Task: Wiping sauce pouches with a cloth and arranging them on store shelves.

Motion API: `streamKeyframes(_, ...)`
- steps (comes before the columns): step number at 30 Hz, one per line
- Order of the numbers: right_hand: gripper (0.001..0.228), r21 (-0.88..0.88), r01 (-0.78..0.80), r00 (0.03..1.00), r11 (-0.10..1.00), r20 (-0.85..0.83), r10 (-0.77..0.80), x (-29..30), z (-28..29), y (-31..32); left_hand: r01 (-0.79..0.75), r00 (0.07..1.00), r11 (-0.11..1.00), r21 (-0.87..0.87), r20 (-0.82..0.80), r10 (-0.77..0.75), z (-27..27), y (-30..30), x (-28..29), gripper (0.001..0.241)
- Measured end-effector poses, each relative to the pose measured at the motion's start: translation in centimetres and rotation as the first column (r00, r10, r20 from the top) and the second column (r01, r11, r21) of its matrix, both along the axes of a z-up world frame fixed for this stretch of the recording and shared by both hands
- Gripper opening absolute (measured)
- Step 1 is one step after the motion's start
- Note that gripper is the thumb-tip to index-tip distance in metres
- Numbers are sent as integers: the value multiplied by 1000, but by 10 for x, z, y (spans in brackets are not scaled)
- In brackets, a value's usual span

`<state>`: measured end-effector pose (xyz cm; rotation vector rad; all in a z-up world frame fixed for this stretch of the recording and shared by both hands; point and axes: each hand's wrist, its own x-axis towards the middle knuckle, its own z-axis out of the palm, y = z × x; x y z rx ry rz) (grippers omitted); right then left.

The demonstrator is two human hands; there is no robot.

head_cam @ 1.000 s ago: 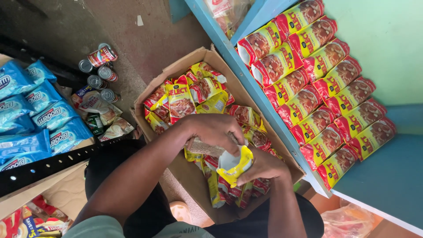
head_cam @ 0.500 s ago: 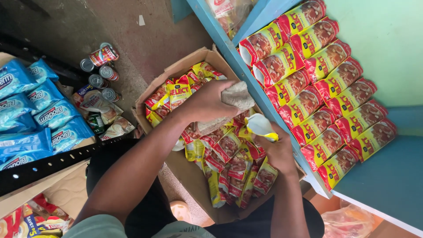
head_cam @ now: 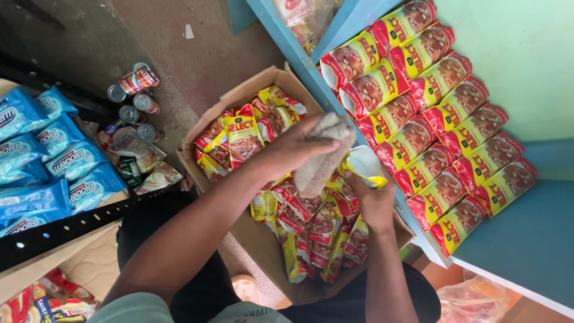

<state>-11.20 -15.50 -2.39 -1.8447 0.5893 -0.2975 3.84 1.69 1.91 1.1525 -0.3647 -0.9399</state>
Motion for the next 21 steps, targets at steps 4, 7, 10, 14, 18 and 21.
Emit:
streamKeyframes(4,39,-9,-70,996,998,46,70,-4,-14,0,148,988,989,7,-45,-147,-6,-4,-16,73)
streamKeyframes(7,31,31,-86,996,996,34,85,-7,-19,-4,173,950,983,-60,-254,-183,-24,-11,-27,91)
streamKeyframes(10,25,64,-91,996,994,20,90,-7,-21,-7,20,895,997,-68,-444,-48,-32,-14,-28,79)
streamKeyframes(14,29,20,-84,995,996,50,83,-5,-11,-1,81,970,997,12,-230,-76,4,-5,-14,87)
streamKeyframes(18,34,-61,-11,999,998,44,14,2,6,6,-59,946,992,110,-312,91,-1,2,-2,85)
streamKeyframes(21,37,-198,24,999,980,28,-19,-7,-9,-9,-215,928,970,112,-286,239,-28,-4,-2,70)
